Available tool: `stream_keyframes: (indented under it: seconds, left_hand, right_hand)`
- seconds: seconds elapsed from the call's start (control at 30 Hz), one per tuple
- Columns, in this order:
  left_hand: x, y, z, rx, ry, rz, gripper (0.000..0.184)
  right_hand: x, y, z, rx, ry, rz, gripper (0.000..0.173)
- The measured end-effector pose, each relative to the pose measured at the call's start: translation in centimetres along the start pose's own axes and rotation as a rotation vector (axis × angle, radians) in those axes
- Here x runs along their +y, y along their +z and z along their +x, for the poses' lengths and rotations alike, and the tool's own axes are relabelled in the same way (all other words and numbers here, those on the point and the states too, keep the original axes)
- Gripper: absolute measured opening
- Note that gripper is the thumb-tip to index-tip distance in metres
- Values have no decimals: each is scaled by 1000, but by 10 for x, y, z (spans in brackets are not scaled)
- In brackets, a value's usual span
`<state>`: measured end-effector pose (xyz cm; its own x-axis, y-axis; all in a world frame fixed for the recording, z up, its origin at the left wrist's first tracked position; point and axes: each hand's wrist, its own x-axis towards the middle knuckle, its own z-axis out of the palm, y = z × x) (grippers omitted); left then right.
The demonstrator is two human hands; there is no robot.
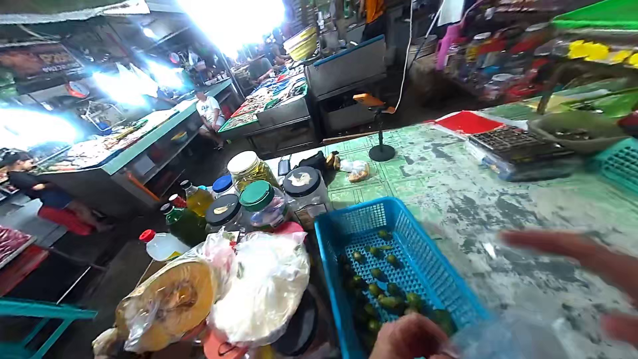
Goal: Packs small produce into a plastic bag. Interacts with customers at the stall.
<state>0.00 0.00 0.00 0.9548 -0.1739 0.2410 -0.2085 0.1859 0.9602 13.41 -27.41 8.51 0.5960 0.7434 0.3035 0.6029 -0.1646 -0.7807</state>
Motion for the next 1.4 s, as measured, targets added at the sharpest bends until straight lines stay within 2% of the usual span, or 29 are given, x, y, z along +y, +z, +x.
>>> stream_keyframes:
  seconds: [0.07, 0.1, 0.2, 0.37, 0.47, 0.53, 0.6, 0.67, 0.7, 0.77, 0.8, 0.83, 0.9, 0.97, 1.0, 1.07, 1.13, 1.17, 1.2, 1.23, 1.27, 1.37, 1.4]
  left_hand:
    - [5, -6, -16, -49, 57, 11, 17]
    - [8, -10, -23, -32, 93, -5, 15]
    - [8, -29, -42, 72, 151, -154, 12]
    - [6, -36, -57, 148, -118, -586, 15]
    - [9, -29, -62, 73, -216, -748, 19]
    - [9, -26, -63, 26, -270, -815, 16]
    - [3, -26, -64, -47, -338, -788, 13]
    - [-5, -26, -67, -150, -391, -639, 12]
    - [-10, -25, -70, -224, -398, -508, 17]
    - [-22, -26, -77, -434, -384, -300, 31]
    - [-27, -25, -78, -495, -380, -230, 32]
    - [-31, -23, -79, -494, -371, -163, 25]
    - [-34, -20, -75, -372, -350, -69, 11]
    - [-30, -25, -65, -248, -300, 23, 14]
    - [-25, -29, -60, -262, -231, 136, 25]
    - [-11, -30, -53, -409, -59, 371, 56]
    - [0, -13, -54, -529, 50, 501, 64]
    - [1, -2, -54, -567, 74, 537, 56]
    - [-3, 7, -54, -586, 91, 551, 39]
    - [-9, 13, -51, -568, 85, 519, 25]
    - [-15, 14, -48, -532, 37, 438, 20]
    - [-28, -6, -36, -352, -155, 34, 18]
    - [-28, -14, -35, -308, -236, -117, 16]
  right_hand:
    - [-18, 64, -6, -82, -45, -50, 68]
    - [-21, 92, -13, -64, -53, -103, 57]
    - [-23, 153, -40, 178, 51, -271, 30]
    - [-63, 189, -83, 456, 442, -211, 22]
    - [-72, 201, -111, 557, 644, -209, 22]
    - [-77, 208, -127, 709, 711, -88, 23]
    - [-86, 215, -137, 922, 651, 329, 18]
    - [-94, 219, -142, 1090, 516, 853, 30]
    - [-97, 220, -143, 1159, 476, 1014, 35]
    - [-102, 222, -139, 1265, 481, 1133, 39]
    - [-104, 224, -136, 1301, 520, 1123, 40]
    - [-105, 225, -133, 1330, 572, 1079, 41]
    - [-106, 228, -131, 1380, 673, 937, 38]
    - [-105, 228, -137, 1358, 735, 795, 38]
    - [-104, 227, -141, 1305, 753, 725, 38]
    - [-103, 225, -147, 1113, 740, 582, 34]
    - [-99, 228, -143, 895, 673, 485, 30]
    - [-97, 230, -138, 808, 634, 447, 28]
    - [-96, 231, -133, 743, 596, 409, 26]
    - [-95, 231, -130, 694, 576, 374, 21]
    - [-95, 229, -130, 647, 586, 348, 17]
    - [-91, 225, -145, 469, 837, 157, 36]
    - [-85, 227, -151, 424, 922, 67, 35]
